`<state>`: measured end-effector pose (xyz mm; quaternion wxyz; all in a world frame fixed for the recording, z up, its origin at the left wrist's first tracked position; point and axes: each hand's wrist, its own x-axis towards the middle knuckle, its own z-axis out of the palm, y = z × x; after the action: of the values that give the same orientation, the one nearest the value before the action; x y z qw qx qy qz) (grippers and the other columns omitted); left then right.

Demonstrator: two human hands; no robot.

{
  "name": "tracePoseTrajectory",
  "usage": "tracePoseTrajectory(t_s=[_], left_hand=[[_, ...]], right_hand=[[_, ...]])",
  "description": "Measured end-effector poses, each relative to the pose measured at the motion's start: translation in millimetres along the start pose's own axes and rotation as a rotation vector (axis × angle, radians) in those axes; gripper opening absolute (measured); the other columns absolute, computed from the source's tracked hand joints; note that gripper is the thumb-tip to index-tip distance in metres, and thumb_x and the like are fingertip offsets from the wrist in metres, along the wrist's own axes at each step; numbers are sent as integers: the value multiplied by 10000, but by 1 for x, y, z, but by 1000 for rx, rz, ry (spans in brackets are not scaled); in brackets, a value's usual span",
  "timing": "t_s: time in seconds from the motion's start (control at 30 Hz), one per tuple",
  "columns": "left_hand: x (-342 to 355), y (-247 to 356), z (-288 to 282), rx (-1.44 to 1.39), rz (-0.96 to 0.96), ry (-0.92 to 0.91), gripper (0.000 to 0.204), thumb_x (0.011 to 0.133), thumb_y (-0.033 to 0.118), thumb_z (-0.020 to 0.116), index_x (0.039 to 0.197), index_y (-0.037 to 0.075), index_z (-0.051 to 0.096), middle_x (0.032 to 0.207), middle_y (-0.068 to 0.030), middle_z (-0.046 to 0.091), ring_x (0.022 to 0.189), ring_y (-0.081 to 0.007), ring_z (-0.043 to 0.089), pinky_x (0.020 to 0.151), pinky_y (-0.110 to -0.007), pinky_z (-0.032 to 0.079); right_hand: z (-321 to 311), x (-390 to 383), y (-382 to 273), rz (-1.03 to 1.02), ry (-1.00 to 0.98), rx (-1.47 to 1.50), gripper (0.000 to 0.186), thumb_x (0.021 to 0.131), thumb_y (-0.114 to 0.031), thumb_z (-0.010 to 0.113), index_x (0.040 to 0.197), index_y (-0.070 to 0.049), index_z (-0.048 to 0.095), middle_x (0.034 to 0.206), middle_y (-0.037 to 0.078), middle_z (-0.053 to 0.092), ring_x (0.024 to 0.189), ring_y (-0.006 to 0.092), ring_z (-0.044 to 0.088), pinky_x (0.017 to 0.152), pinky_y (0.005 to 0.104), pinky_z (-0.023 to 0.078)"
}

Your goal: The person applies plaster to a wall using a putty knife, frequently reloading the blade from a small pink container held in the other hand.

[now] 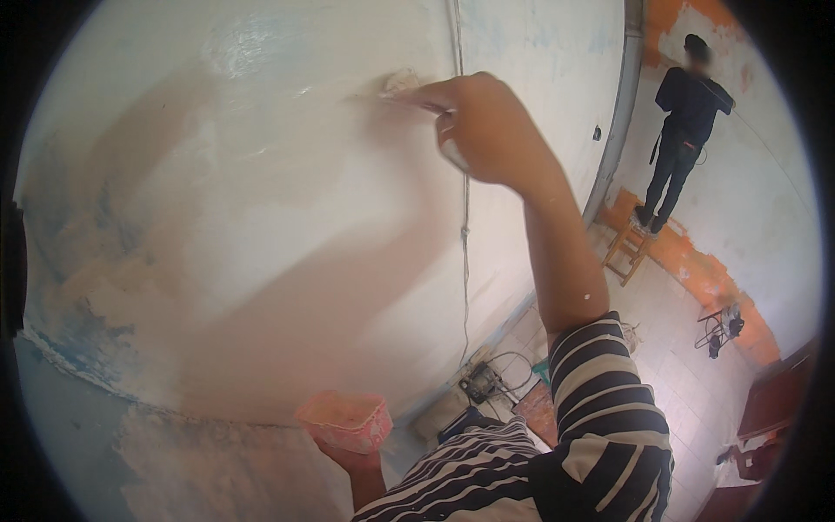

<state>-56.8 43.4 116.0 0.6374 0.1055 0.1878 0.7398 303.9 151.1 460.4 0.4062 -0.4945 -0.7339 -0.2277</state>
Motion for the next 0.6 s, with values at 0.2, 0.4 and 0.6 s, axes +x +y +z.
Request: tracePoseTrajectory(t_s=[0.2,0.4,0.6], left_hand=[[0,3,14,-9,-5,-98,480,1024,495,452,1319,123,517,1278,-69,591,1194,-289,575,995,-471,508],[6,-6,19,19,27,-5,443,1029,475,451,1283,119,525,1252,-64,596,1160,-280,581,968,-469,515],[17,-15,5,-2,-15,-30,501,1009,514,464,1342,141,497,1303,-66,578,1203,-281,565,991,-479,498]], right_hand=[[-18,5,9,201,-87,325,549,673,18,472,1176,41,690,808,176,654,687,147,549,681,288,493],[-16,17,-4,118,-147,223,525,673,-53,499,1143,81,689,828,65,677,667,150,497,643,290,469],[-22,24,19,77,-180,459,480,659,-101,534,1064,102,691,787,93,652,672,136,523,632,285,467]])
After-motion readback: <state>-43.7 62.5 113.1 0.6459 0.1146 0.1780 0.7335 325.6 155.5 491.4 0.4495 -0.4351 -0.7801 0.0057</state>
